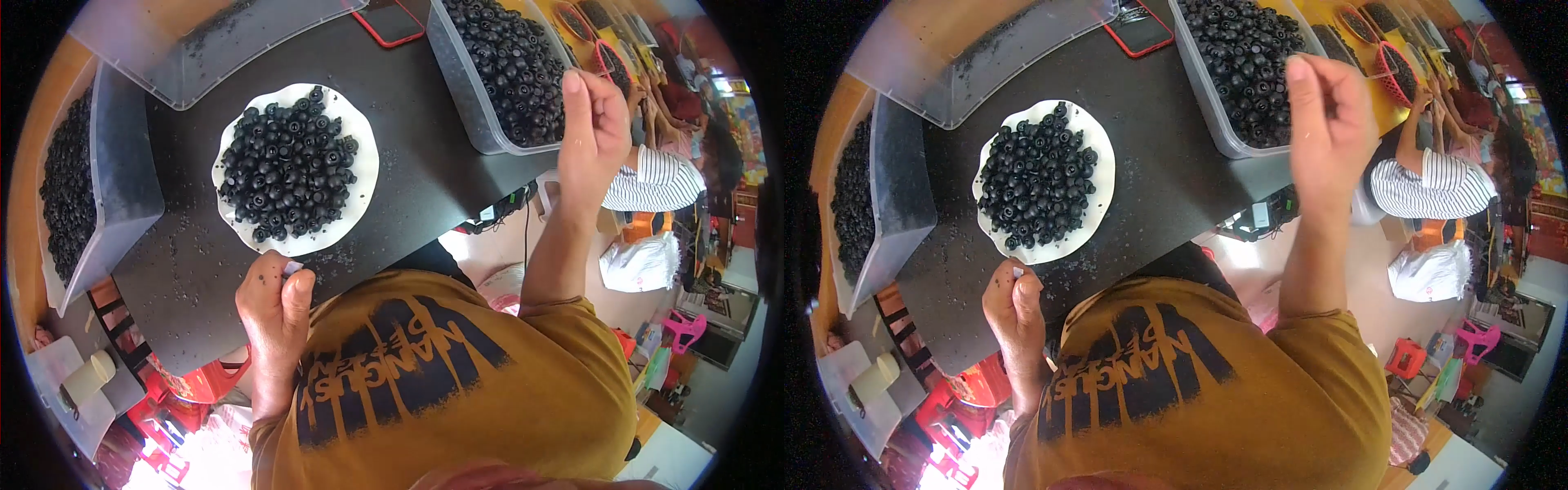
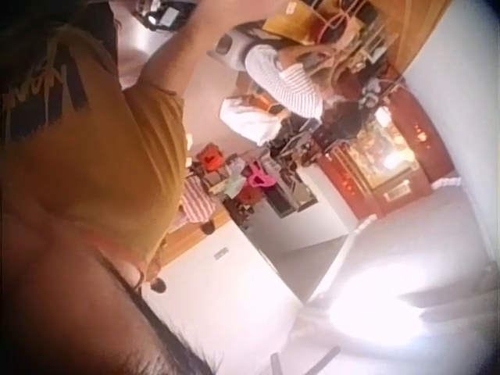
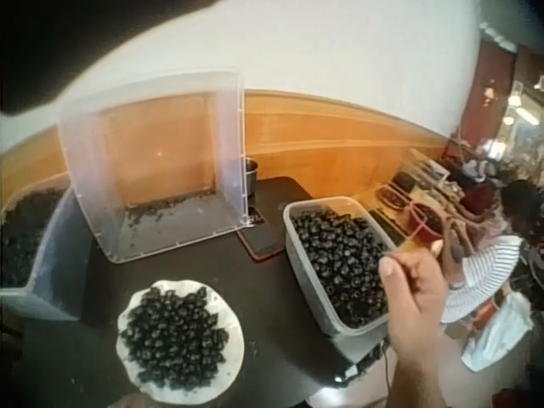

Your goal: The recorder uses a small knife to cut the ends off of blueberries over a plate.

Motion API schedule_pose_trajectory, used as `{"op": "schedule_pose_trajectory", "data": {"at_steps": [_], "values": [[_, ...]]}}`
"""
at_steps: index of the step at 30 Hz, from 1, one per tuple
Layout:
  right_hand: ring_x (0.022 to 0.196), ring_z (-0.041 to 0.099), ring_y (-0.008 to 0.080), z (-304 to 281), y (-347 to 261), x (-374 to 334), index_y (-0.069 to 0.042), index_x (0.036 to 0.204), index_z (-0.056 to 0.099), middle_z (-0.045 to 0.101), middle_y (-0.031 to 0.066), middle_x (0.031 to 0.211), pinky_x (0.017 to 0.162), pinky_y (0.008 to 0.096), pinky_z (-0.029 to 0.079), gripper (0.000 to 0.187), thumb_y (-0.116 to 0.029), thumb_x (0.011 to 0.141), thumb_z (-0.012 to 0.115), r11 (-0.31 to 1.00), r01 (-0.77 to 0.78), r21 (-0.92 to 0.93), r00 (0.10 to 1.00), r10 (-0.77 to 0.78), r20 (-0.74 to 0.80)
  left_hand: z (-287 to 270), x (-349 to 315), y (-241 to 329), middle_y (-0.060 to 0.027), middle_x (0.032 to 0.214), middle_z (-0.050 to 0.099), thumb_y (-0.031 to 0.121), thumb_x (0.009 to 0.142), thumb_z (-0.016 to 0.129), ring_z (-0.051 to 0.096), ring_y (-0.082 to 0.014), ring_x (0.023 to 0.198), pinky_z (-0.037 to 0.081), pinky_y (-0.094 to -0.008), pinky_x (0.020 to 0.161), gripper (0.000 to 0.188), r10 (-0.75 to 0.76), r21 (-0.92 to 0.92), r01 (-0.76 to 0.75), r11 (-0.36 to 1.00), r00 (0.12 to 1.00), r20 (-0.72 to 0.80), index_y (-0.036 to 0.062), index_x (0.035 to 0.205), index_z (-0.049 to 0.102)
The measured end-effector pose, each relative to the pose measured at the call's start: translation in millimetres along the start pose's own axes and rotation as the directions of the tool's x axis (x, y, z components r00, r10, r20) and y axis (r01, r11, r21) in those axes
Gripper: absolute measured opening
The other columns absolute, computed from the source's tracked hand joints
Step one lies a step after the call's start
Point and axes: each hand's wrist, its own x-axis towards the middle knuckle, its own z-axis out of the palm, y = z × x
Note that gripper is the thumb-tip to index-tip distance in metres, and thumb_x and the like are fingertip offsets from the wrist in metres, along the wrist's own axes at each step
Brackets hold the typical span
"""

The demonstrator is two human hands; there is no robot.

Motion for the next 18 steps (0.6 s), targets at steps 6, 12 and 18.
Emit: {"op": "schedule_pose_trajectory", "data": {"at_steps": [6,12,18], "values": [[0.073,0.053,0.0127,9.0,5.6,6.1,0.002,0.090,0.061,0.060,0.0078,0.082,0.070,0.0240,0.042,0.020,-0.016,0.087,0.053,0.970,0.103,-0.220,0.994,-0.110,-0.020,1.7,5.9,7.5,-0.0117,0.062,0.048,0.031,0.082,0.058,0.048,-0.0254,0.054,0.040,-0.0309,0.052,0.034,0.041,0.019,-0.042,0.999,0.999,0.028,-0.0012,0.073,0.051],[0.058,0.050,0.0172,78.3,-37.9,-26.9,-0.002,0.086,0.061,0.053,0.0075,0.067,0.055,0.0261,0.039,0.008,-0.006,0.080,0.057,0.962,0.230,0.150,0.875,-0.272,0.401,-3.3,-0.3,9.1,-0.0125,0.065,0.052,0.024,0.078,0.063,0.053,-0.0280,0.057,0.042,-0.0324,0.052,0.027,-0.072,0.085,0.065,0.994,0.993,0.091,-0.0013,0.074,0.053],[0.085,0.054,0.0303,147.1,-6.2,-28.5,-0.004,0.103,0.055,0.056,0.0124,0.095,0.073,0.0381,0.044,0.027,-0.001,0.076,0.053,0.877,0.476,0.059,0.680,-0.410,0.608,-7.0,-11.2,5.4,-0.0122,0.065,0.053,0.023,0.078,0.064,0.054,-0.0271,0.056,0.043,-0.0327,0.051,0.027,-0.154,0.133,0.143,0.981,0.985,0.075,-0.0010,0.073,0.052]]}}
